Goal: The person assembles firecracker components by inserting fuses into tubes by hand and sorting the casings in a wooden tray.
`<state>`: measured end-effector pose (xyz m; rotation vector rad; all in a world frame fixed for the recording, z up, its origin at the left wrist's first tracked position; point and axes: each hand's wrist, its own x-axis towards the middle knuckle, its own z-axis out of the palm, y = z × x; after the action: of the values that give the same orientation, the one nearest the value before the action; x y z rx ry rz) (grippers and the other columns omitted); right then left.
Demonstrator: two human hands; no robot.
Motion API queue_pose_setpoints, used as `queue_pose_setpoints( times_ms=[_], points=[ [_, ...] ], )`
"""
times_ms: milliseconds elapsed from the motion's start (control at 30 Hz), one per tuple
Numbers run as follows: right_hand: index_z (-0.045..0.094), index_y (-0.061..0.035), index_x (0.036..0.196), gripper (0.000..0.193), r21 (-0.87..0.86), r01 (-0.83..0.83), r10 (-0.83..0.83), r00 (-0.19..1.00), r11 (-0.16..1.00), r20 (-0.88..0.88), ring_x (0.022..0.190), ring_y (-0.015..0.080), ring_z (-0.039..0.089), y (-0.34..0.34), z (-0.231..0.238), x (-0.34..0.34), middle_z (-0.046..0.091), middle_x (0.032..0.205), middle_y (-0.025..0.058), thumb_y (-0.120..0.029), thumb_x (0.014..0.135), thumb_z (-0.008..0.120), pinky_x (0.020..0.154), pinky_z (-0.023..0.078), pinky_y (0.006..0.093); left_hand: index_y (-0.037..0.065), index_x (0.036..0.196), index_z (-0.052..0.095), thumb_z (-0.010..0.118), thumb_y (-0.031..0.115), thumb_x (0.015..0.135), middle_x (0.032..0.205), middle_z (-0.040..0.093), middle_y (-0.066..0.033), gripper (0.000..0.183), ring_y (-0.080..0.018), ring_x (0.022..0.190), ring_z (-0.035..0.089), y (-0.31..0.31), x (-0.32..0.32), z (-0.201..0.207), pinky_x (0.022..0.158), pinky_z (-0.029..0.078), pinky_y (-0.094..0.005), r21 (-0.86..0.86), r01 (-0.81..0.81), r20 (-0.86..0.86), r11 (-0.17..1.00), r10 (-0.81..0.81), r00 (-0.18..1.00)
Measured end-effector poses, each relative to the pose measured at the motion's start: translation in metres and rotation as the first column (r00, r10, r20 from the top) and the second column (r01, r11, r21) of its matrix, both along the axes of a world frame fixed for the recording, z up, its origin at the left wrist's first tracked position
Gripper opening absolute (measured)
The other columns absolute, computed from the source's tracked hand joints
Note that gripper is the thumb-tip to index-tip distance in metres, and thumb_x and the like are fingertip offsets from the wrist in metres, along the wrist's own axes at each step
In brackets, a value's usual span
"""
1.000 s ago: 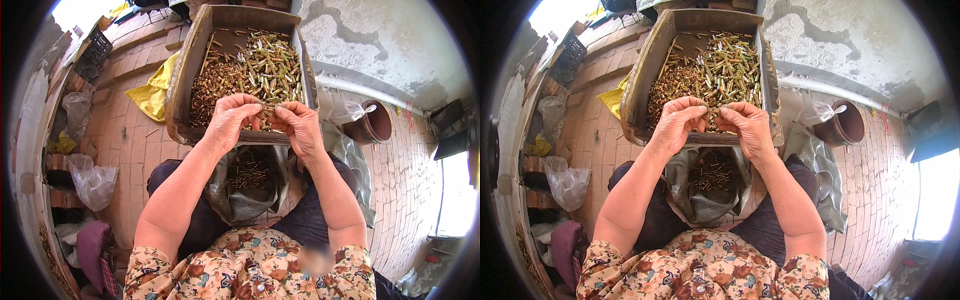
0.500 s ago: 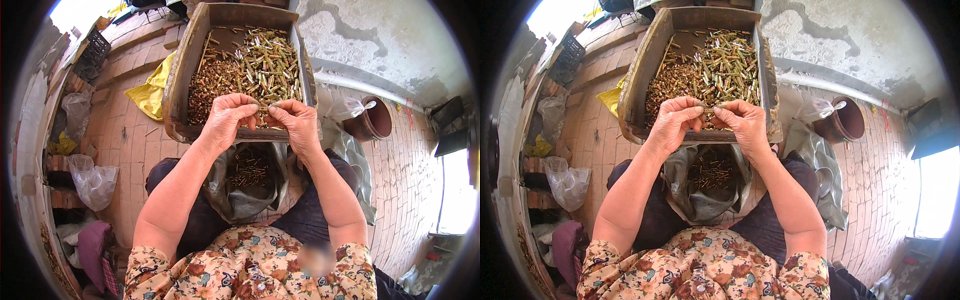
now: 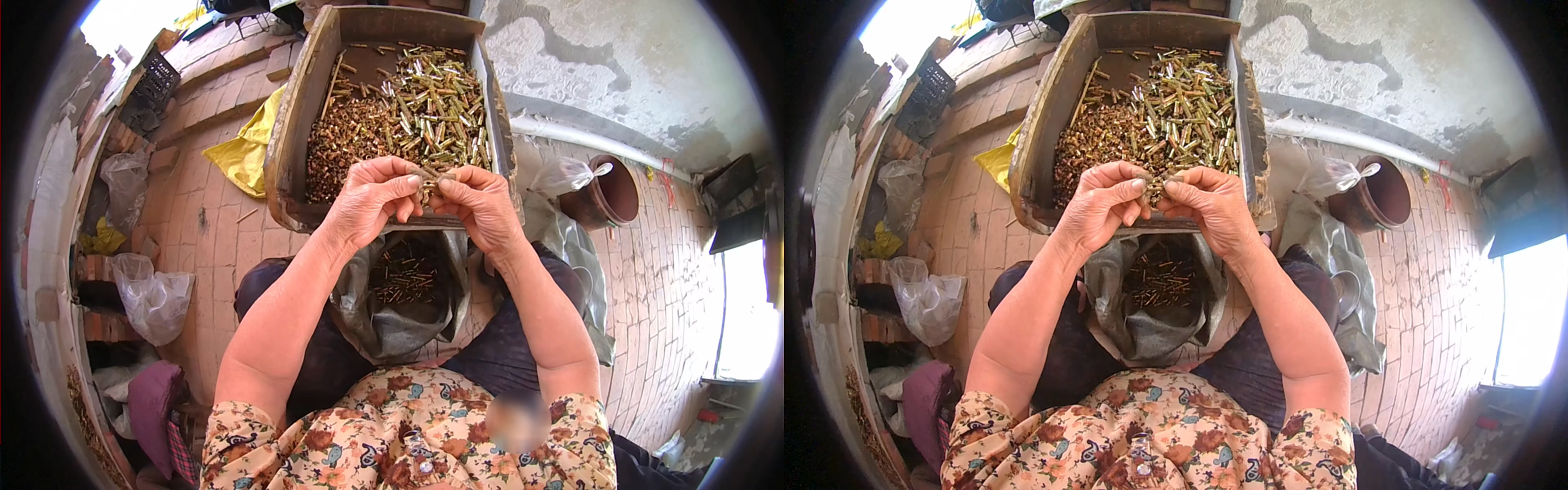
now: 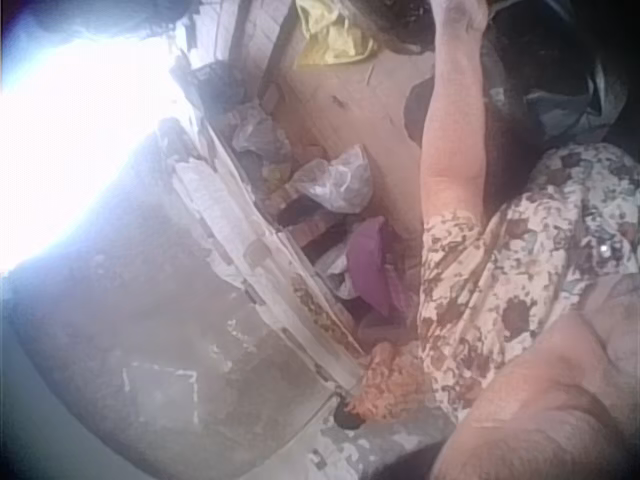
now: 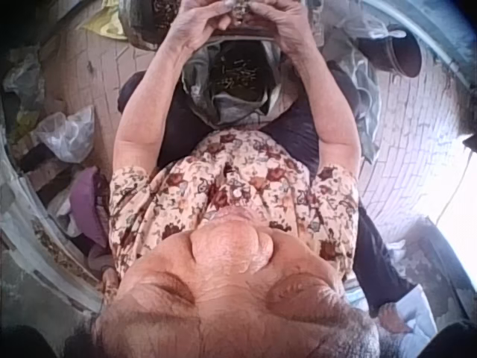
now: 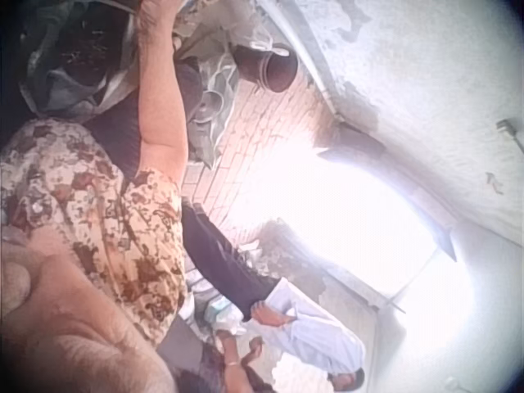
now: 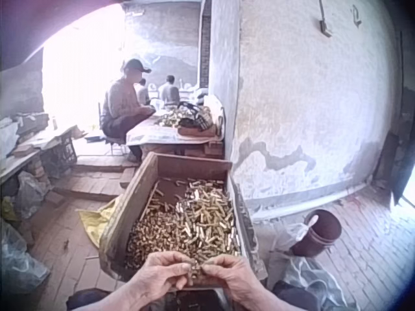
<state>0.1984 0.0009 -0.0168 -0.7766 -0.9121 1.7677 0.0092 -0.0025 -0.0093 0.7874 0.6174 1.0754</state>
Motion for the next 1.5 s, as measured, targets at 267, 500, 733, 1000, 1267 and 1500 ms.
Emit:
queue_pose_setpoints(
  times_ms=[267,500,733,1000,1267,1500],
  points=[
    [0.061,-0.0023,0.082,0.004,-0.068,-0.11,0.101,0.987,0.992,-0.127,0.069,0.016,0.065,0.0,-0.004,0.003,0.063,0.076,0.0053,-0.005,0.082,0.063,0.06,0.056,0.0272,-0.001,0.088,0.06,0.063,0.004,0.082,0.069,0.061,-0.0078,0.009,-0.0143,0.053,0.059,-0.004,0.004,-0.002,0.044,0.047,-0.0206,0.024,0.018,0.088,1.0,-0.02,0.996],
    [0.061,-0.0016,0.082,0.005,-0.057,-0.164,0.152,0.972,0.985,-0.178,0.067,0.0166,0.065,-0.001,-0.005,0.002,0.064,0.075,0.0064,-0.006,0.082,0.063,0.059,0.056,0.0281,-0.001,0.087,0.06,0.063,0.005,0.083,0.068,0.06,-0.0065,0.008,-0.0131,0.052,0.058,-0.009,0.004,0.002,0.045,0.047,-0.0203,0.038,0.021,0.081,0.999,-0.024,0.996],
    [0.065,0.0,0.083,0.01,-0.009,-0.275,0.269,0.931,0.961,0.245,0.068,0.0154,0.065,-0.005,0.024,0.01,0.066,0.078,0.0085,-0.007,0.077,0.07,0.065,0.053,0.0257,-0.001,0.083,0.059,0.061,0.003,0.079,0.066,0.059,-0.0056,0.006,-0.0093,0.046,0.053,-0.022,-0.008,0.018,0.044,0.044,-0.0195,0.09,0.136,-0.159,0.987,-0.12,0.98],
    [0.064,0.0013,0.078,0.012,0.673,-0.202,-0.285,0.793,0.711,0.539,0.07,0.0194,0.062,-0.053,0.072,0.008,0.064,0.075,0.0097,0.003,0.066,0.067,0.068,0.05,0.0267,0.0,0.08,0.06,0.059,0.003,0.073,0.061,0.055,0.0002,0.008,-0.0074,0.056,0.049,-0.037,-0.006,0.029,0.05,0.039,-0.0245,0.249,0.48,-0.703,0.841,-0.183,0.687],
    [0.052,-0.0034,0.107,0.025,0.638,0.611,-0.523,0.391,-0.468,-0.758,0.074,0.0102,0.05,-0.14,0.133,-0.024,0.052,0.096,0.0004,-0.021,0.088,0.053,0.066,0.043,0.024,0.0,0.075,0.053,0.054,0.008,0.077,0.065,0.058,-0.0181,0.008,-0.039,0.066,0.057,-0.046,-0.007,-0.006,0.059,0.043,-0.0454,0.43,0.665,-0.903,0.61,0.275,0.33],
    [0.05,-0.0028,0.12,0.032,0.588,-0.149,-0.588,0.429,-0.795,-0.686,0.117,0.0199,0.046,-0.178,0.158,0.006,0.05,0.126,0.0149,-0.019,0.092,0.049,0.096,0.039,0.0352,0.0,0.065,0.055,0.051,0.009,0.073,0.065,0.058,-0.022,0.012,-0.0402,0.066,0.058,-0.042,0.008,-0.002,0.061,0.046,-0.0463,0.444,0.668,-0.896,0.597,0.286,0.34]
  ],
)
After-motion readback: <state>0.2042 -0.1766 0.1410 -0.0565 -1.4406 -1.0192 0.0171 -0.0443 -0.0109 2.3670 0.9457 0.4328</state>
